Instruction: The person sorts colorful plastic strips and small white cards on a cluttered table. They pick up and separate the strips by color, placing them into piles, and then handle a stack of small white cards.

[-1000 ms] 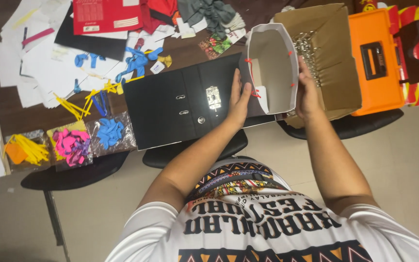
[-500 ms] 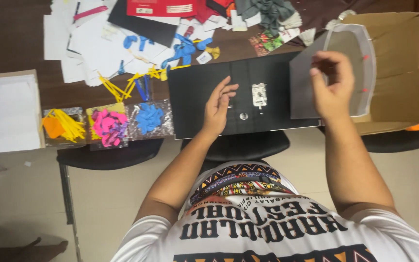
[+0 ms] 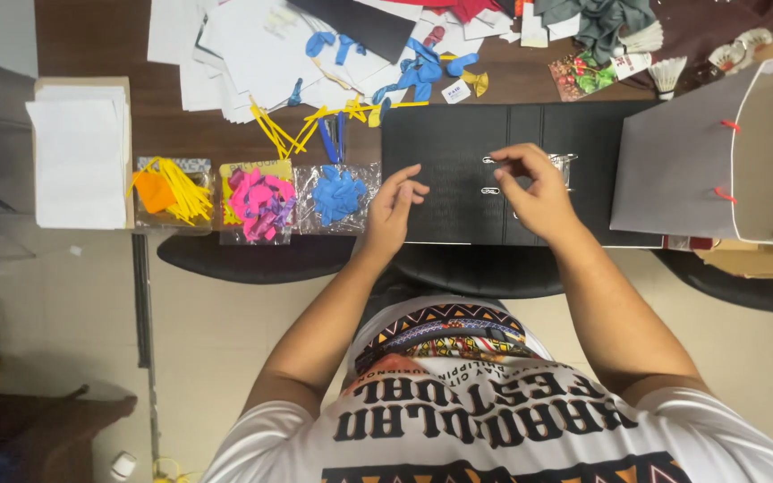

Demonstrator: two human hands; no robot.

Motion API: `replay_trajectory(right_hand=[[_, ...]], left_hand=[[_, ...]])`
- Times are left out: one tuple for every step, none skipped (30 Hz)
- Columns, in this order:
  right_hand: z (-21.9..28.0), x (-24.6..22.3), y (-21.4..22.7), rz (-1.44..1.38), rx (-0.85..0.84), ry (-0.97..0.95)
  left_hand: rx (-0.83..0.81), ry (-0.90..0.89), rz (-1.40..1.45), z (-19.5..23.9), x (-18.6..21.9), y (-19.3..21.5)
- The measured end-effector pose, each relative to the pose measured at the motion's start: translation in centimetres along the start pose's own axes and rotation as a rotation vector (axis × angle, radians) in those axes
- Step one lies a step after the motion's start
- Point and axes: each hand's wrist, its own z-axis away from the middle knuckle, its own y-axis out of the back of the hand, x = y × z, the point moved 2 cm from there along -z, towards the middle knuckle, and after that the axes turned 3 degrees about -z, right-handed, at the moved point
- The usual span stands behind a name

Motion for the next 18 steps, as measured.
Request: replay_trajectory(right_hand=[[0.1, 0.0, -0.3, 0.001, -0.021, -0.004], [0.2, -0.1, -0.6, 0.038, -0.064, -0.036], [-0.2, 0.0, -1.0, 0.076, -0.106, -0.055], [-0.3, 0.5, -1.2, 0.079, -0.126, -0.045], [-0.6, 0.9, -1.4, 0.105, -0.172, -0.028], [-0.8, 1.4, -1.6, 0.13, -0.218, -0.01], [-1.0, 1.4, -2.1, 0.123, -0.239, -0.012], [-1.1, 1.5, -2.7, 0.132, -0.272, -0.056], [-1.5, 1.6, -3.3, 0.141, -0.3, -0.094], [-1.7, 1.5, -4.0, 0.135, -0.316, -0.091], [-1.8, 1.5, -4.6, 0.171, -0.341, -0.103], [-2.0, 1.5, -5.2, 0.207, -0.365, -0.114], [-2.3, 1.9, -6.1, 0.208, -0.368, -0.104], [-2.7, 2.3, -7.2, 0.227, -0.397, -0.086], [-2.5, 2.6, -8.4, 0.243, -0.425, -0.078], [-2.9, 3.7, -9.6, 0.241, -0.428, -0.079], [-3.6, 4.8, -11.0, 0.243, -0.456, -0.1], [-4.3, 5.9, -12.4, 0.245, -0.483, -0.12]], left_hand=[[0.02, 0.005, 0.005, 0.3, 0.2, 0.2], [0.036, 0.004, -0.007, 0.6, 0.4, 0.4], [0.053, -0.01, -0.021, 0.5, 0.5, 0.8], [0.075, -0.017, -0.019, 1.0, 0.3, 1.0], [0.11, 0.003, -0.021, 1.3, 0.2, 1.3], [0.146, 0.024, -0.022, 1.6, -0.1, 1.5], [0.167, 0.032, -0.025, 1.9, 0.0, 1.7], [0.182, 0.017, -0.016, 2.3, 0.1, 1.9], [0.193, -0.005, -0.009, 2.3, 0.2, 2.3], [0.21, -0.002, -0.013, 2.7, 0.1, 3.1], [0.218, -0.008, -0.013, 2.8, -0.1, 3.7], [0.226, -0.015, -0.012, 2.9, -0.2, 4.2], [0.231, -0.023, -0.014, 2.8, -0.4, 5.0], [0.244, -0.017, -0.015, 2.7, -0.6, 5.8], [0.255, -0.001, -0.014, 3.0, -0.8, 6.7], [0.257, 0.001, -0.015, 3.4, -1.5, 7.5], [0.267, 0.008, -0.002, 3.2, -2.1, 8.6], [0.277, 0.014, 0.012, 3.1, -2.7, 9.7]])
